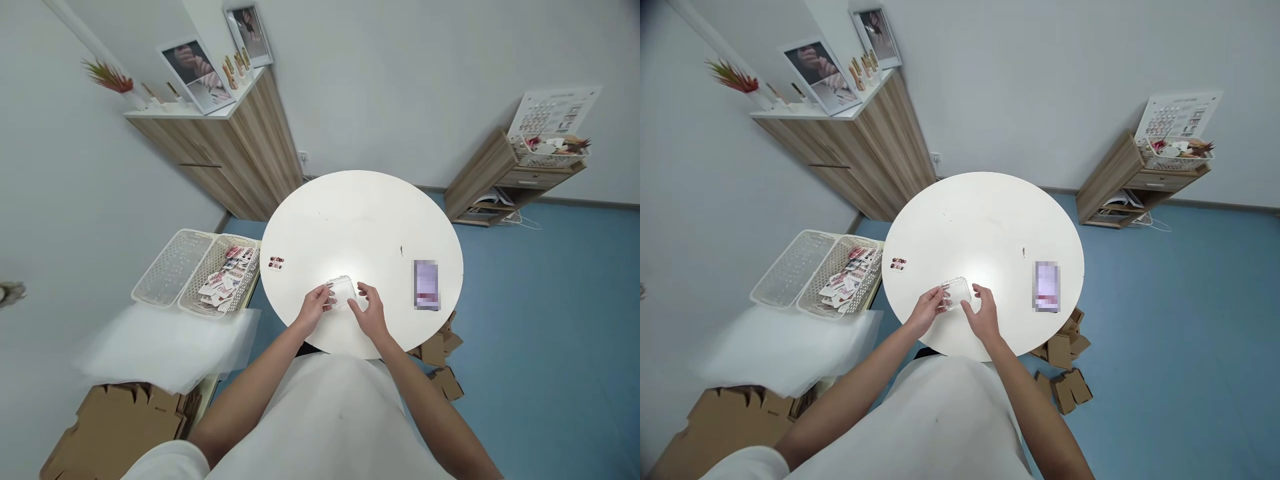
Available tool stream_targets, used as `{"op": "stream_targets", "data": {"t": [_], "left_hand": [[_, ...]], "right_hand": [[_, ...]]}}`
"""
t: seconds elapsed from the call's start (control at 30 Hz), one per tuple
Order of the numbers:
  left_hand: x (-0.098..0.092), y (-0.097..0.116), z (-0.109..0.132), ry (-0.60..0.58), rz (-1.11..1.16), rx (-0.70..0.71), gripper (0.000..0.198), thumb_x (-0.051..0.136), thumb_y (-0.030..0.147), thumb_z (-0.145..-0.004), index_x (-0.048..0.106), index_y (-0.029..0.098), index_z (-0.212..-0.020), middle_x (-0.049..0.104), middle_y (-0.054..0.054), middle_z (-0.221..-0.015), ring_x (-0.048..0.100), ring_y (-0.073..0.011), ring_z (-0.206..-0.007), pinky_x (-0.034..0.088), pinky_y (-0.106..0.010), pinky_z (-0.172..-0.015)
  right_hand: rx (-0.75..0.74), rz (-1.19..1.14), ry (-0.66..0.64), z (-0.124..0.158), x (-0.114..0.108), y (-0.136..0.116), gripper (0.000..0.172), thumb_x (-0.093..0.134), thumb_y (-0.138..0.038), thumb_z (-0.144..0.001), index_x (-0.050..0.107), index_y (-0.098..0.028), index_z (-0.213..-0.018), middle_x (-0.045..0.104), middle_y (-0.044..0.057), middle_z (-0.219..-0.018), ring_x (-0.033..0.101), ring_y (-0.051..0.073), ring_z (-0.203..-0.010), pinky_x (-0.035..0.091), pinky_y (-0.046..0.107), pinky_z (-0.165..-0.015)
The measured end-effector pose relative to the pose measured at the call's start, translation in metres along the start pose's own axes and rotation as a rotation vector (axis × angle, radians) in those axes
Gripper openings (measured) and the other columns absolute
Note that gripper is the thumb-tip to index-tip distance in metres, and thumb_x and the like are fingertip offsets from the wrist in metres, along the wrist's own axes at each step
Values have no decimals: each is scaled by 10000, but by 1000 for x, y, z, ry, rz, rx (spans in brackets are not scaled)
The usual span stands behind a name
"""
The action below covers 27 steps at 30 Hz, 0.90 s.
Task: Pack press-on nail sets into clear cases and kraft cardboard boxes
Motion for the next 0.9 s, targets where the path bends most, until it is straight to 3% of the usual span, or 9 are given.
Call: {"op": "stream_targets", "data": {"t": [0.1, 0.23, 0.33, 0.47, 0.57, 0.7, 0.9], "left_hand": [[1, -1, -3, -42, -2, -8, 372, 580, 488, -692, 621, 154, -850, 569, -38, -754, 546, -100, -643, 439, -238, -623], [2, -3, -7, -94, -46, -13, 386, 571, 518, -684, 617, 148, -781, 568, -38, -734, 550, -108, -646, 435, -246, -632], [1, -5, -12, -124, -122, -21, 445, 512, 562, -708, 615, 140, -806, 586, -57, -771, 567, -131, -699, 435, -263, -663], [-5, -1, -15, -163, -286, 59, 543, 400, 564, -777, 527, 158, -1114, 582, -95, -988, 557, -167, -878, 425, -301, -750], [-10, 8, -12, -182, -506, 221, 700, 549, 530, -701, 346, 210, -1290, 510, -98, -1132, 519, -187, -966, 411, -332, -807], [-5, 21, -6, -256, -764, 434, 961, 721, 435, -551, 206, 277, -1346, 461, -79, -1183, 492, -203, -987, 400, -362, -835], [7, 29, -8, -313, -792, 482, 827, 698, 369, -603, 288, 251, -1311, 526, -51, -1061, 511, -179, -921, 414, -335, -802]], "right_hand": [[225, -264, -109, -4, 3, 14, 423, 528, -397, -736, 457, -216, -1111, 564, 65, -989, 576, 163, -772, 456, 361, -742], [344, -440, -137, -1, 7, 16, 358, 576, -392, -705, 508, -203, -1001, 590, 25, -841, 590, 141, -707, 464, 324, -721], [381, -472, -102, 1, 8, 18, 351, 608, -388, -677, 525, -199, -961, 592, 11, -800, 593, 138, -679, 467, 324, -711], [397, -503, -17, 0, 6, 21, 376, 639, -399, -637, 538, -193, -936, 594, 5, -771, 589, 141, -666, 480, 331, -699], [407, -527, 24, 0, 4, 21, 362, 642, -393, -632, 540, -199, -920, 590, -2, -761, 585, 142, -696, 492, 329, -706], [409, -537, 34, 2, 4, 19, 356, 636, -387, -635, 534, -203, -922, 580, -8, -733, 582, 154, -726, 504, 340, -707], [406, -504, -7, 3, 4, 21, 377, 612, -403, -658, 514, -201, -961, 584, 2, -737, 592, 167, -733, 493, 371, -729]]}}
Point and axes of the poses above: each hand's wrist, its own z-axis away from the middle knuckle, its own x-axis out of the palm, y = z × x, the point moved 6 cm from there along -z, towards the middle knuckle
